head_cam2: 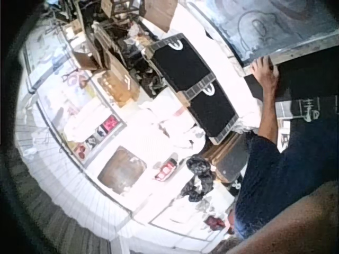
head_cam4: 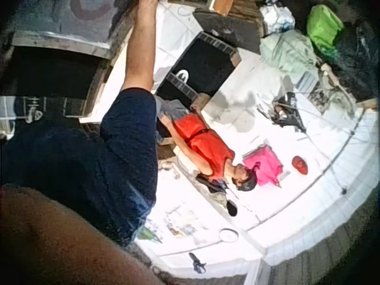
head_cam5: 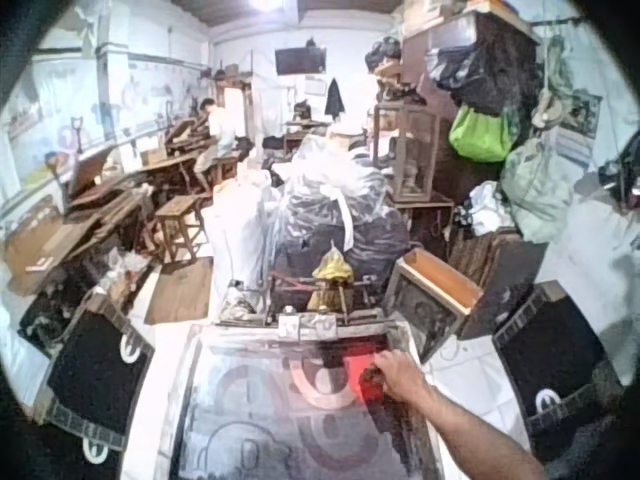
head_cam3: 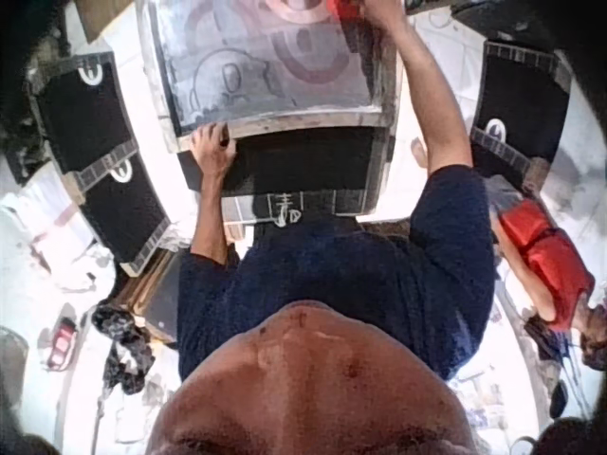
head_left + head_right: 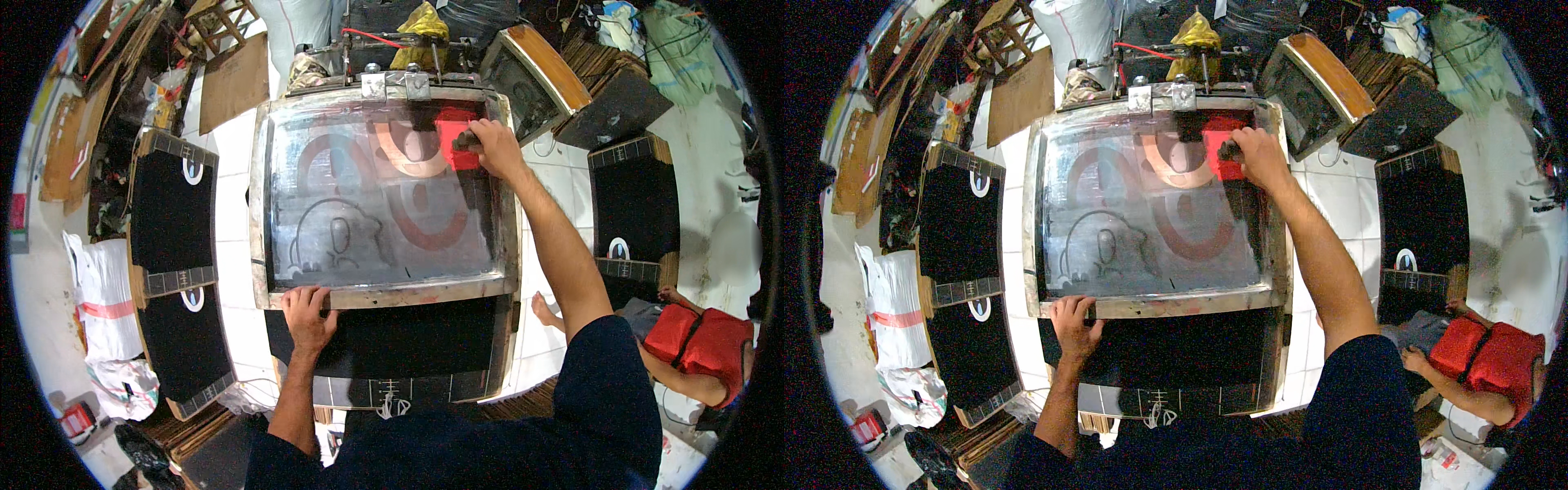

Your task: The person repeatedly places a screen printing frame over a black mat, uses a red squeegee to pull ink across the screen, and lifts the frame to reveal a printed logo. The person handles multiple mats and continues the cycle throughout the clip.

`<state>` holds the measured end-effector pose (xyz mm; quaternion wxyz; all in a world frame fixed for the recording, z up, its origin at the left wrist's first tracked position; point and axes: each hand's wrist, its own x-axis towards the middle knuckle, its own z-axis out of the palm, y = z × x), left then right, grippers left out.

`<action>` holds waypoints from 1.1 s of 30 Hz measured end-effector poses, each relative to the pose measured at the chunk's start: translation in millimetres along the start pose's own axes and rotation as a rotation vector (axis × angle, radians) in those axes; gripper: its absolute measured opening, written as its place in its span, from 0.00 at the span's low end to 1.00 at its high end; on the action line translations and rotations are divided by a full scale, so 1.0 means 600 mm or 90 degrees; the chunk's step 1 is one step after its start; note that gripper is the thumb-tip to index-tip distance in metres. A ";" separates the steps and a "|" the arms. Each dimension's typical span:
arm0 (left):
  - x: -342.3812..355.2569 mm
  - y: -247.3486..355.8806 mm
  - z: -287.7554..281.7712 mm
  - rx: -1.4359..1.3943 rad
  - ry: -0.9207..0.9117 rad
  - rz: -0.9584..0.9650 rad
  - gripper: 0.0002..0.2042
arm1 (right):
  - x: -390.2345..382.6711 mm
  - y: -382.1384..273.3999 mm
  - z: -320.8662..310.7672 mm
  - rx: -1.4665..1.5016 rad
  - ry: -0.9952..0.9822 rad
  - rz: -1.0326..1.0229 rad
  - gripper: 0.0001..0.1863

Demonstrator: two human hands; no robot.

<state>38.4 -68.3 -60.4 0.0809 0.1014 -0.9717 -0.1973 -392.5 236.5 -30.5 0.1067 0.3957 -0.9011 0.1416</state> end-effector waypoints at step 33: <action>0.088 0.104 -0.236 0.021 -0.050 0.076 0.29 | -0.290 -0.387 -0.162 0.102 0.227 0.161 0.21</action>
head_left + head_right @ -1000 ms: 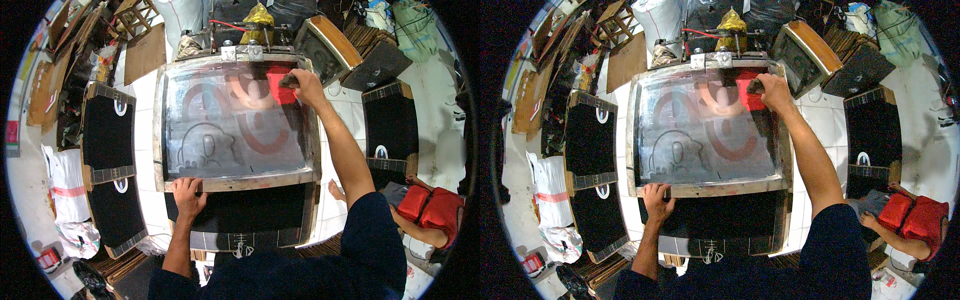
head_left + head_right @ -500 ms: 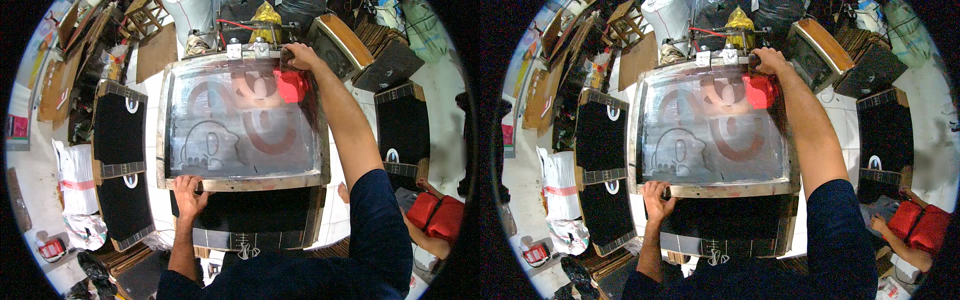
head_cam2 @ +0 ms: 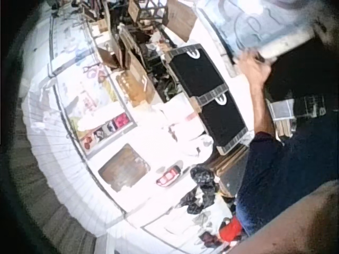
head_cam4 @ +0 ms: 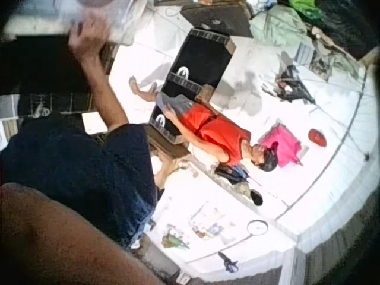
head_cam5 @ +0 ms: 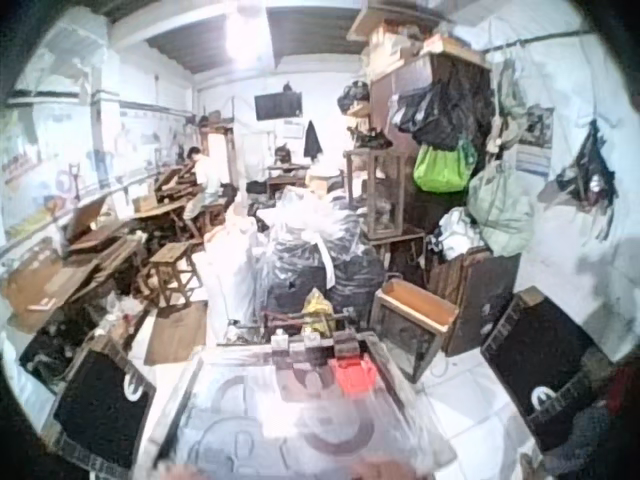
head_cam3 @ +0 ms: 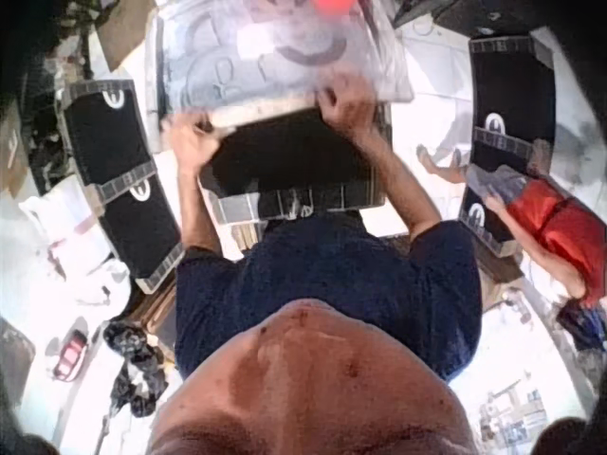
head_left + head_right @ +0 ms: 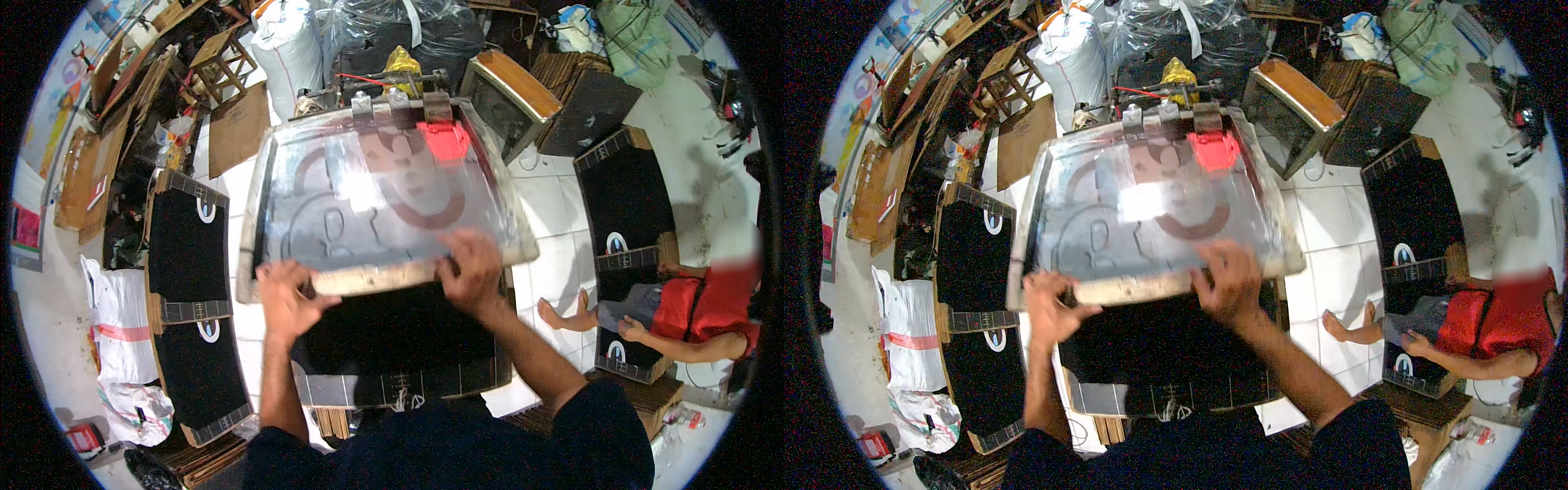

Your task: The person repeatedly places a screen printing frame over a black mat, uses a red squeegee to pull ink across the screen, and lifts the frame to reveal a printed logo. The person handles multiple mats and continues the cycle throughout the clip.

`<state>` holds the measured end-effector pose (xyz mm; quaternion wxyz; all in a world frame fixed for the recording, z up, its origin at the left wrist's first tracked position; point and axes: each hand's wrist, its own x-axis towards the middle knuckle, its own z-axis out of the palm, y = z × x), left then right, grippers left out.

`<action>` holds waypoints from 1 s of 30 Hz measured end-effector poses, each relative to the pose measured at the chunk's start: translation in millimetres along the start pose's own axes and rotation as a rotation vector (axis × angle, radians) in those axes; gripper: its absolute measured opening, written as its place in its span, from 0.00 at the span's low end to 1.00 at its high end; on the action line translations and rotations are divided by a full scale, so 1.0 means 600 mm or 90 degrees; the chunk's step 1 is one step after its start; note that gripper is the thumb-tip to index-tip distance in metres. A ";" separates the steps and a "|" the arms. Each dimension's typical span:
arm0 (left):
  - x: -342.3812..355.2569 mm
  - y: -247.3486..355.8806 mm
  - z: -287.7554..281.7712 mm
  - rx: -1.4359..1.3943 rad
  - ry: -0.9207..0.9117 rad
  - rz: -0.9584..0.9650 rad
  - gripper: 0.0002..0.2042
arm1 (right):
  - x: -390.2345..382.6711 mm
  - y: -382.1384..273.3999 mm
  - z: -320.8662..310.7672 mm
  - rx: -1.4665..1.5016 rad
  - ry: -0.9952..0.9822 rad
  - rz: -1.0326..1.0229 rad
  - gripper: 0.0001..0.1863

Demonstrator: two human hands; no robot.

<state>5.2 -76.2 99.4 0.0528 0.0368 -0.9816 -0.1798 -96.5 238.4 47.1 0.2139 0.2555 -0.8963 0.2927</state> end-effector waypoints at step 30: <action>-0.776 -0.296 0.504 -0.061 0.060 -0.700 0.17 | 0.553 -0.077 -0.186 -0.185 0.038 0.217 0.28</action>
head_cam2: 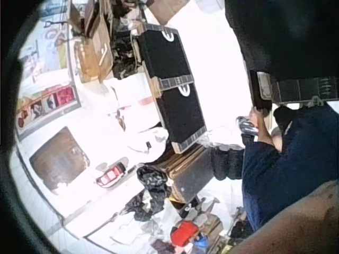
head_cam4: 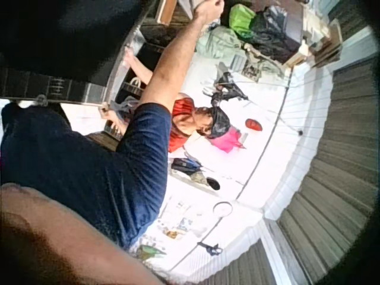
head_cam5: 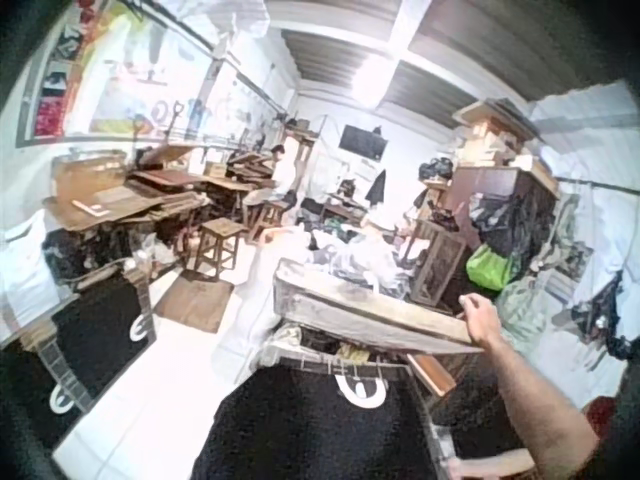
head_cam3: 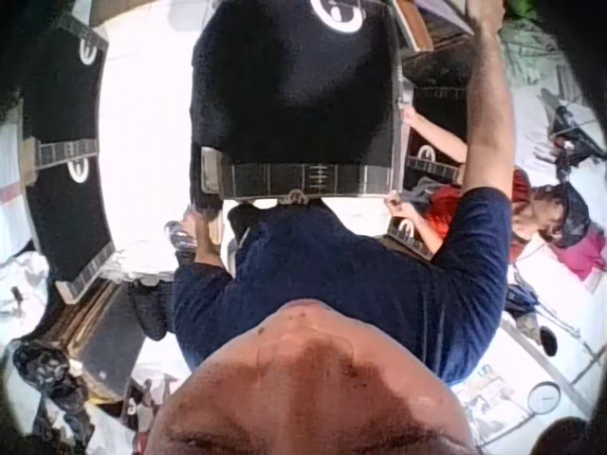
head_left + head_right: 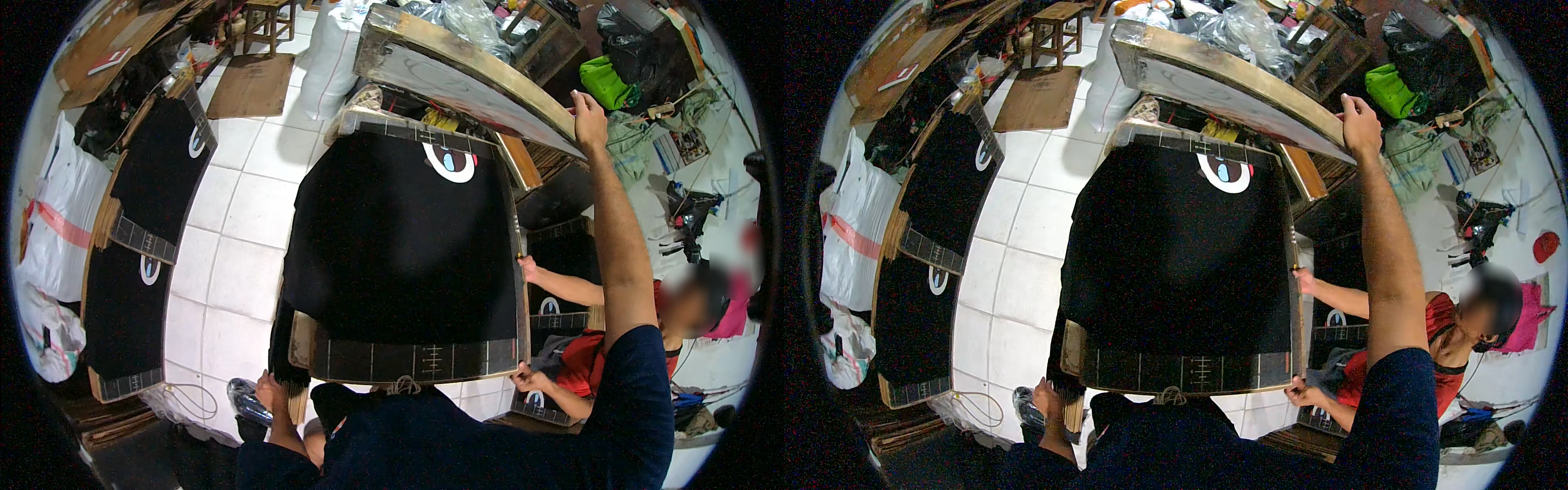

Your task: The person repeatedly places a screen printing frame over a black mat, uses a red squeegee to pull ink across the screen, and lifts the frame to reveal a printed logo. The person handles multiple mats and continues the cycle throughout the clip.

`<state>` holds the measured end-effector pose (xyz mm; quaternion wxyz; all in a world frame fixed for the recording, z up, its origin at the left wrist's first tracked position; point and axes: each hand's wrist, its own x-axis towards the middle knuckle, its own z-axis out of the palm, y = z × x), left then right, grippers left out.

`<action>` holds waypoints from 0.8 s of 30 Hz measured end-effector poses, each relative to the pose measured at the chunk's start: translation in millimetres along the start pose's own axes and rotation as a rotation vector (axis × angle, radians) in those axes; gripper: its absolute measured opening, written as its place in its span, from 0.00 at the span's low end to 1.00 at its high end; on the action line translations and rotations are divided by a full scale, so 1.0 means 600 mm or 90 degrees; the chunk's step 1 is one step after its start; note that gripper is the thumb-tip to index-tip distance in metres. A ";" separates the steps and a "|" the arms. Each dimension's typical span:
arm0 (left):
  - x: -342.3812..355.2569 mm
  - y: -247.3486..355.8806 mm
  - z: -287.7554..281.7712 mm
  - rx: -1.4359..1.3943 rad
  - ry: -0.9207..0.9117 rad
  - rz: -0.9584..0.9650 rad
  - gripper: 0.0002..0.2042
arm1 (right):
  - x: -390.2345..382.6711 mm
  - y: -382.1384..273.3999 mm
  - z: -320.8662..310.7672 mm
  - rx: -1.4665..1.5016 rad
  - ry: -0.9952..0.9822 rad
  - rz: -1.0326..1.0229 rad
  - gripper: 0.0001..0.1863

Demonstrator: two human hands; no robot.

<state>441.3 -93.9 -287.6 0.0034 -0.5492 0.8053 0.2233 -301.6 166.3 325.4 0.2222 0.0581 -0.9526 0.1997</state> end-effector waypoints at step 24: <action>0.118 0.174 -0.953 0.164 0.450 0.116 0.20 | 0.045 -0.040 -0.041 0.051 0.038 -0.057 0.28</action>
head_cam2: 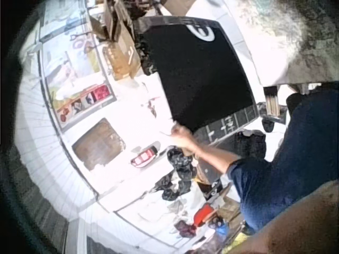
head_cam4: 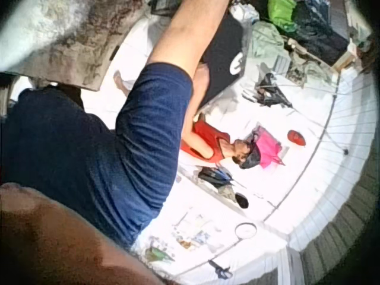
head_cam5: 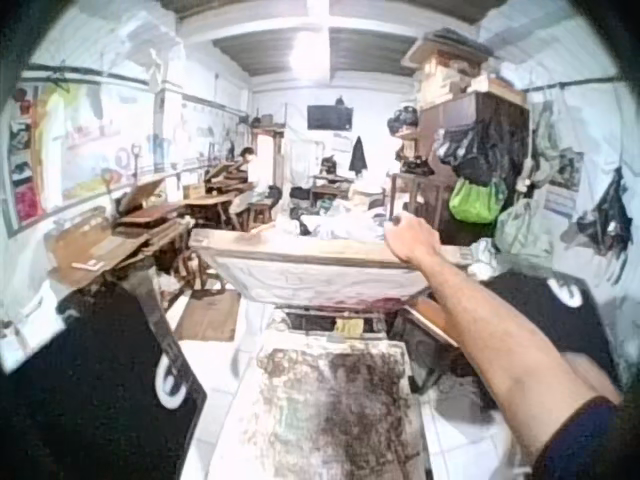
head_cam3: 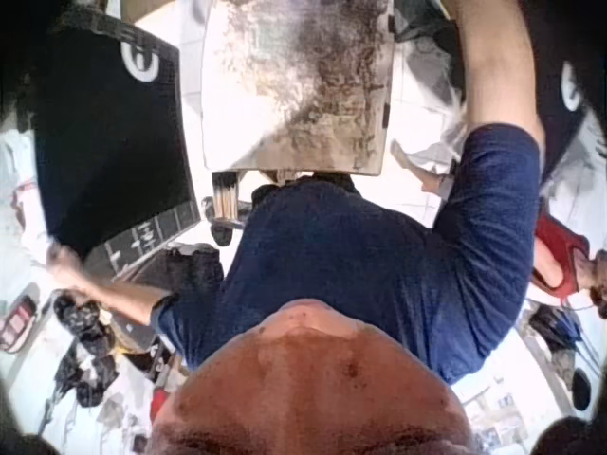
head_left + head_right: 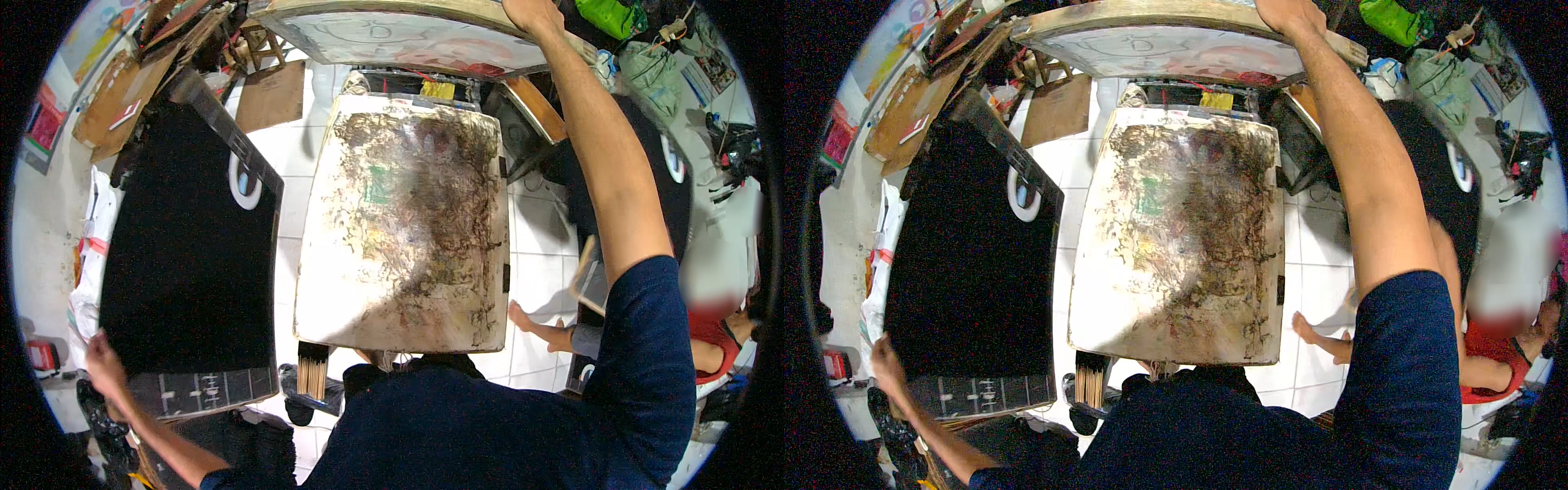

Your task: The person repeatedly places a screen printing frame over a black mat, uses a red squeegee to pull ink across the screen, and lifts the frame to reveal a printed logo. The person handles multiple mats and continues the cycle throughout the clip.

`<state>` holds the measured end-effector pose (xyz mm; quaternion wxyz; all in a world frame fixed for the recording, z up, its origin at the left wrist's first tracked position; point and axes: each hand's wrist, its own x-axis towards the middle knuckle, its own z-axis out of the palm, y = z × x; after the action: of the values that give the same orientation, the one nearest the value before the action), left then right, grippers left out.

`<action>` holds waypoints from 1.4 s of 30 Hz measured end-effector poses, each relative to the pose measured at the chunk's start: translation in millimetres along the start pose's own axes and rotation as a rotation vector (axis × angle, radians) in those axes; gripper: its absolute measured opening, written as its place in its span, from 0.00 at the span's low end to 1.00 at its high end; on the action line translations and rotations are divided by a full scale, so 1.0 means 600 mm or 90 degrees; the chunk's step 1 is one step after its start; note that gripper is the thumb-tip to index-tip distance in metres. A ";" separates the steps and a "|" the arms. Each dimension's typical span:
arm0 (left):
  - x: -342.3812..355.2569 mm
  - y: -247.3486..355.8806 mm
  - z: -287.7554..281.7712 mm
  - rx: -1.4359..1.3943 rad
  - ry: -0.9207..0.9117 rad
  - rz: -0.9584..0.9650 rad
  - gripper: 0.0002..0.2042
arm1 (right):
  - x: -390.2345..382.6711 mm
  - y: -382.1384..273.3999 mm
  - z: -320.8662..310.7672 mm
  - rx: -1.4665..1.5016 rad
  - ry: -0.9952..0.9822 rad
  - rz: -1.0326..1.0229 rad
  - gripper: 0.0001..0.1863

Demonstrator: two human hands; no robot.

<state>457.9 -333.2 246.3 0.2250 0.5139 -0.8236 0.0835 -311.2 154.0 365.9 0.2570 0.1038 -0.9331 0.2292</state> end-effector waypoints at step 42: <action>-0.410 0.403 0.499 -0.474 -0.523 -0.104 0.28 | -0.018 -0.011 0.004 -0.019 0.013 0.005 0.26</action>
<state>250.1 -134.3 -108.3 0.0575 0.4525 -0.7749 -0.4375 -301.3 148.0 360.8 0.2674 0.0937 -0.9341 0.2174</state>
